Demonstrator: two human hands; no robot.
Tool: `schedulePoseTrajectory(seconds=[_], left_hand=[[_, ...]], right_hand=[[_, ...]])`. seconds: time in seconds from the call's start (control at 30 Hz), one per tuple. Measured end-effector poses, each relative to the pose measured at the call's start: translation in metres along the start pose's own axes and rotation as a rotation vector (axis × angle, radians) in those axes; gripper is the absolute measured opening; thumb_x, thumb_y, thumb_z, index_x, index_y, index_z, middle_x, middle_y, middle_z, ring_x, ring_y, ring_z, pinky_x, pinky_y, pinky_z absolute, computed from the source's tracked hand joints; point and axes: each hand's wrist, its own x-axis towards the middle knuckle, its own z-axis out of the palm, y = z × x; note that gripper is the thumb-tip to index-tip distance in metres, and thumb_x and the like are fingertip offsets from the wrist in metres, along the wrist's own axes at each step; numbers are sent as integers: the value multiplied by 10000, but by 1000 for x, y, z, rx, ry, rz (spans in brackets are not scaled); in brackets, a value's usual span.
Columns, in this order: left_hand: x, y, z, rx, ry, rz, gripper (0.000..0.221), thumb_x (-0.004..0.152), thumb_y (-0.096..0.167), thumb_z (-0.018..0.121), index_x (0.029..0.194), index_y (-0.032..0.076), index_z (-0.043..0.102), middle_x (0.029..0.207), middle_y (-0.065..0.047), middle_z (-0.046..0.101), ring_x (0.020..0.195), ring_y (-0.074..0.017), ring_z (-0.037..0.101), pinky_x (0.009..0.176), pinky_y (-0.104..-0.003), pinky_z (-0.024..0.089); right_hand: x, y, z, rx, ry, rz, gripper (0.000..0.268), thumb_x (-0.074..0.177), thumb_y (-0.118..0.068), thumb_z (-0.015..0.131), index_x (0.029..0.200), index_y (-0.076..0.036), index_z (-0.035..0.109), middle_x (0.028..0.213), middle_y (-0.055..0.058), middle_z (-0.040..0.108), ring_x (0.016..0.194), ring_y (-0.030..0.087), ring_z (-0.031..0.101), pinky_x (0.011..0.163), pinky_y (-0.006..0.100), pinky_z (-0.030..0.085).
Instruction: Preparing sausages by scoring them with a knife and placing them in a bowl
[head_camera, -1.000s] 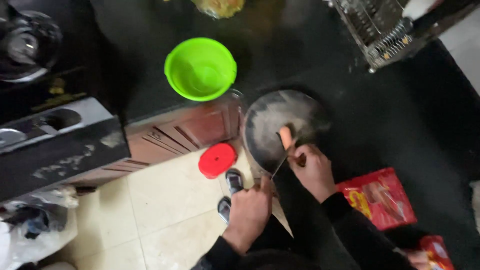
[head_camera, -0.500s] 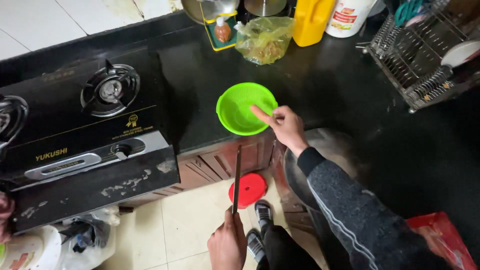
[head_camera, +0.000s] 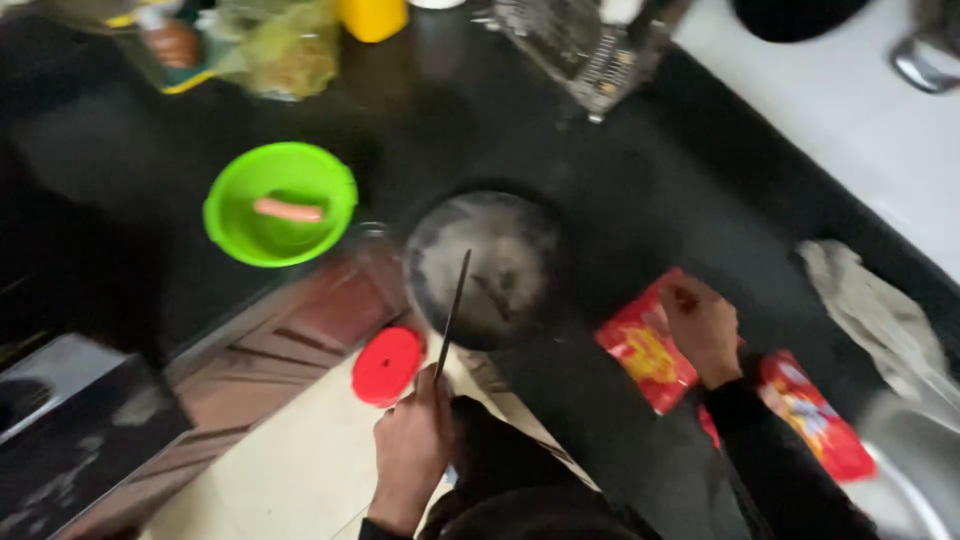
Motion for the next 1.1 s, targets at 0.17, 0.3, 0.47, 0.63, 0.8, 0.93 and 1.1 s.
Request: schedulePoseTrajectory(seconds=[0.17, 0.3, 0.47, 0.63, 0.8, 0.93, 1.1], left_hand=[[1, 29, 38, 144, 112, 263, 306, 1163, 411, 483, 1366, 222, 612, 984, -166, 721, 696, -499, 779, 559, -672, 578], [-9, 40, 53, 200, 81, 277, 325, 1155, 449, 475, 1405, 280, 595, 923, -174, 753, 699, -513, 789, 575, -692, 604], [-6, 45, 57, 177, 54, 253, 292, 1150, 400, 470, 1381, 280, 602, 802, -142, 787, 701, -487, 783, 582, -668, 599], [-6, 51, 71, 145, 53, 171, 223, 1168, 454, 465, 1259, 286, 581, 801, -123, 802, 701, -494, 788, 590, -672, 602], [-9, 62, 72, 155, 35, 195, 241, 1172, 446, 459, 1236, 262, 600, 834, -99, 811, 732, -478, 790, 610, -650, 596], [-7, 57, 83, 138, 39, 228, 238, 1164, 442, 462, 1231, 253, 590, 844, -109, 810, 723, -506, 778, 583, -682, 580], [-4, 63, 70, 167, 22, 211, 242, 1166, 429, 484, 1293, 235, 555, 822, -147, 792, 715, -509, 775, 586, -673, 584]], right_hand=[[-28, 64, -5, -182, -94, 30, 256, 1022, -337, 673, 1172, -300, 877, 1144, 35, 875, 1035, 325, 816, 843, 521, 576], [-29, 44, -3, -346, -106, -66, 363, 1150, -235, 549, 791, -213, 595, 812, 66, 633, 660, 306, 604, 591, 489, 375], [-7, 29, -2, -506, -306, -50, 467, 1089, -599, 565, 1526, -499, 696, 1373, 55, 786, 1167, 390, 791, 867, 573, 624], [12, 5, -20, -491, -576, 104, 591, 1048, -654, 583, 1603, -451, 604, 1598, 75, 687, 1445, 400, 676, 1147, 583, 517], [16, 14, -10, -410, -627, -68, 463, 1067, -738, 574, 1073, -295, 706, 1192, 12, 796, 1159, 327, 776, 925, 539, 572], [18, 28, -11, -419, -587, 13, 273, 1065, -494, 561, 1187, -312, 724, 1250, 47, 816, 1155, 373, 788, 936, 558, 566], [0, 16, -38, -490, -489, -25, 321, 1012, -524, 653, 1229, -306, 742, 1229, 96, 822, 1135, 410, 796, 841, 579, 601]])
